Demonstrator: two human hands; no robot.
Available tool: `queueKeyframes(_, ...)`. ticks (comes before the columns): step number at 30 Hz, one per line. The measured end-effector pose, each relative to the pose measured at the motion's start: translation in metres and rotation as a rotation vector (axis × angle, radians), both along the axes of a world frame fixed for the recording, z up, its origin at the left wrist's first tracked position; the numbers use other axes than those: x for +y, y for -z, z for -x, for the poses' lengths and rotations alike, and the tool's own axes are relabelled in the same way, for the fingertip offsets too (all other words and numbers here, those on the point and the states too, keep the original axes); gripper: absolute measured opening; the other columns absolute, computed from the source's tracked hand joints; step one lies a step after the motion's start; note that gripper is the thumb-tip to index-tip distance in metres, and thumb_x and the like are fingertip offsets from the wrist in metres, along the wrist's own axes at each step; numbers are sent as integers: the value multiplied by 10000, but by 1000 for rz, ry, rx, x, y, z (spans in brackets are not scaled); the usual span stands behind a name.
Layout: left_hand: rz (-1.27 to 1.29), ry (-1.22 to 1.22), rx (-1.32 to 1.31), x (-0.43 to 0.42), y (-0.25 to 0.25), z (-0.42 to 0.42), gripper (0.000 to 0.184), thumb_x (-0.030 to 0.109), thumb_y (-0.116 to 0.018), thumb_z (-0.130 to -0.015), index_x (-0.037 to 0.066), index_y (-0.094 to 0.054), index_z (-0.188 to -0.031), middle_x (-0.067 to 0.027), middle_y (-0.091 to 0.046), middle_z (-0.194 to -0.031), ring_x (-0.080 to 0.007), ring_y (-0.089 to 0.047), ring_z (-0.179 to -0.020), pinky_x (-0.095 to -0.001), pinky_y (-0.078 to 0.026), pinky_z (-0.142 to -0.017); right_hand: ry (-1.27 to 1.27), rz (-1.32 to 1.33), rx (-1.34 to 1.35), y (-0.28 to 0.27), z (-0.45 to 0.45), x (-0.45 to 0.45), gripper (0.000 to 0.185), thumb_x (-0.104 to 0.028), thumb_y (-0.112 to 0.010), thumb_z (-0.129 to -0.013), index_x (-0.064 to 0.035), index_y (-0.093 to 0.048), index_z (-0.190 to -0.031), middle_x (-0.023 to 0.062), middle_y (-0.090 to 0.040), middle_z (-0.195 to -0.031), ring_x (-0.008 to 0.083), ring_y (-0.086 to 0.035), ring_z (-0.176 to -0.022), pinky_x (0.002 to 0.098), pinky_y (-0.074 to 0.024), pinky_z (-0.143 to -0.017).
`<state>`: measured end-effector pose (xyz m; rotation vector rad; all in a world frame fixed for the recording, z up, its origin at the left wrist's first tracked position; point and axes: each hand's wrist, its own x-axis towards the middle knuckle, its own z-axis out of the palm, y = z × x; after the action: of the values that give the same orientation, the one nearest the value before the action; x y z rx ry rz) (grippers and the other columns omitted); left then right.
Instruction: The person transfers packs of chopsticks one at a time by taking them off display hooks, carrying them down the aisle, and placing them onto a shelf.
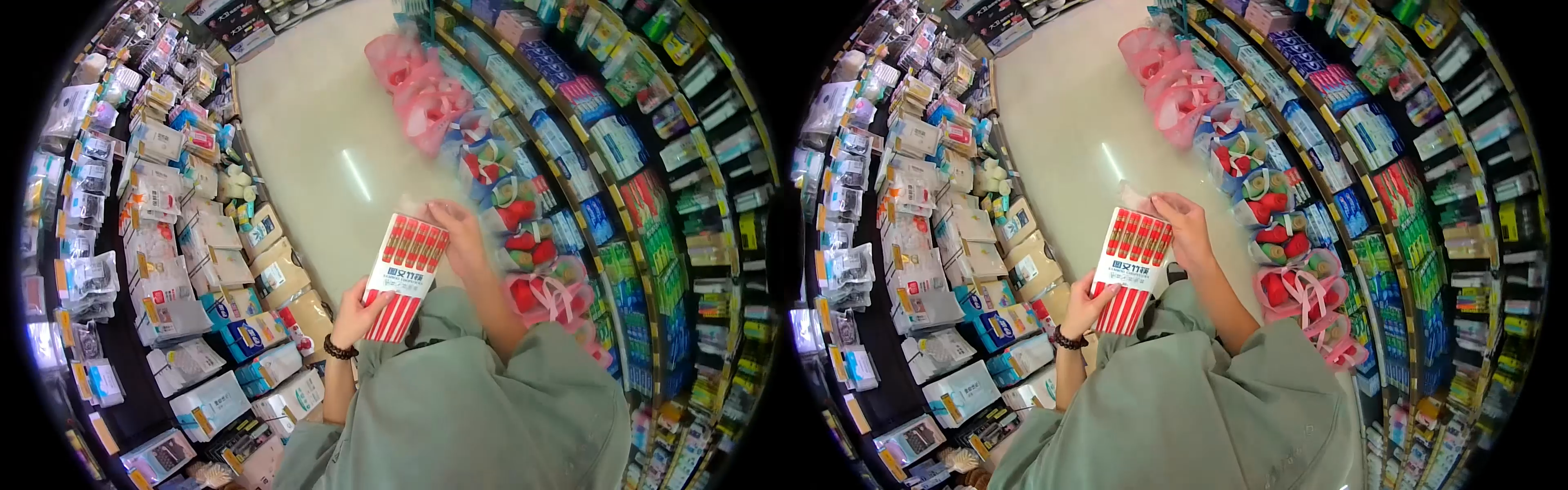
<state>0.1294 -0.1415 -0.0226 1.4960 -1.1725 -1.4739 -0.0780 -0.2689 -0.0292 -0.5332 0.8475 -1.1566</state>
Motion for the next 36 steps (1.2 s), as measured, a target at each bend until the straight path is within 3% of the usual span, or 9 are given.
queueKeyframes(6, 31, 35, -25, -96, 3, -16, 287, 160, -701, -899, -29, -619, -1097, -90, -723, -932, -90, -645, -847, -278, -529, -761, 40, -37, -27, 5, -17, -89, 162, -69, -650, -909, 29, -657, -1038, 128, -688, -1004, 197, -680, -938, 303, -543, -839)
queueKeyframes(10, 56, 65, -13, -169, 30, -39, 265, 162, -703, -897, -27, -630, -1068, -94, -721, -911, -85, -640, -832, -280, -529, -745, 89, -41, 32, 21, -34, -156, 153, -71, -656, -904, 20, -658, -1026, 120, -686, -1000, 183, -678, -901, 304, -549, -806)
queueKeyframes(13, 83, 92, -4, -234, 44, -67, 283, 162, -706, -890, -31, -630, -1083, -130, -727, -910, -123, -674, -832, -293, -534, -742, 77, -98, 99, 20, -54, -213, 159, -77, -669, -894, 16, -659, -1023, 108, -686, -996, 176, -679, -884, 297, -551, -782)
queueKeyframes(19, 162, 57, -24, -356, 20, -131, 350, 224, -685, -900, -3, -622, -1158, -158, -725, -924, -185, -706, -841, -319, -543, -770, 23, -47, 159, 0, -122, -344, 248, -94, -678, -887, 22, -638, -1103, 92, -678, -1016, 165, -665, -886, 286, -540, -774)
queueKeyframes(22, 201, 81, -63, -409, 10, -171, 343, 225, -681, -900, 0, -623, -1153, -159, -723, -917, -190, -708, -829, -321, -545, -753, 74, -2, 162, -4, -162, -396, 162, -67, -682, -877, 22, -665, -1011, 87, -693, -954, 150, -664, -824, 259, -528, -746)
queueKeyframes(27, 194, 34, -121, -469, 11, -221, 300, 229, -693, -887, -9, -630, -1058, -184, -710, -863, -242, -718, -774, -337, -548, -704, 36, -52, 122, 1, -216, -463, 154, -47, -673, -875, 16, -667, -1016, 72, -686, -960, 133, -654, -846, 255, -516, -768)
queueKeyframes(36, 119, -73, -148, -597, 30, -318, 284, 223, -694, -883, 0, -631, -1046, -191, -708, -844, -247, -721, -755, -342, -548, -682, -34, -123, 15, 29, -329, -611, 191, -86, -667, -897, 39, -639, -1039, 85, -676, -978, 154, -651, -875, 273, -516, -785)
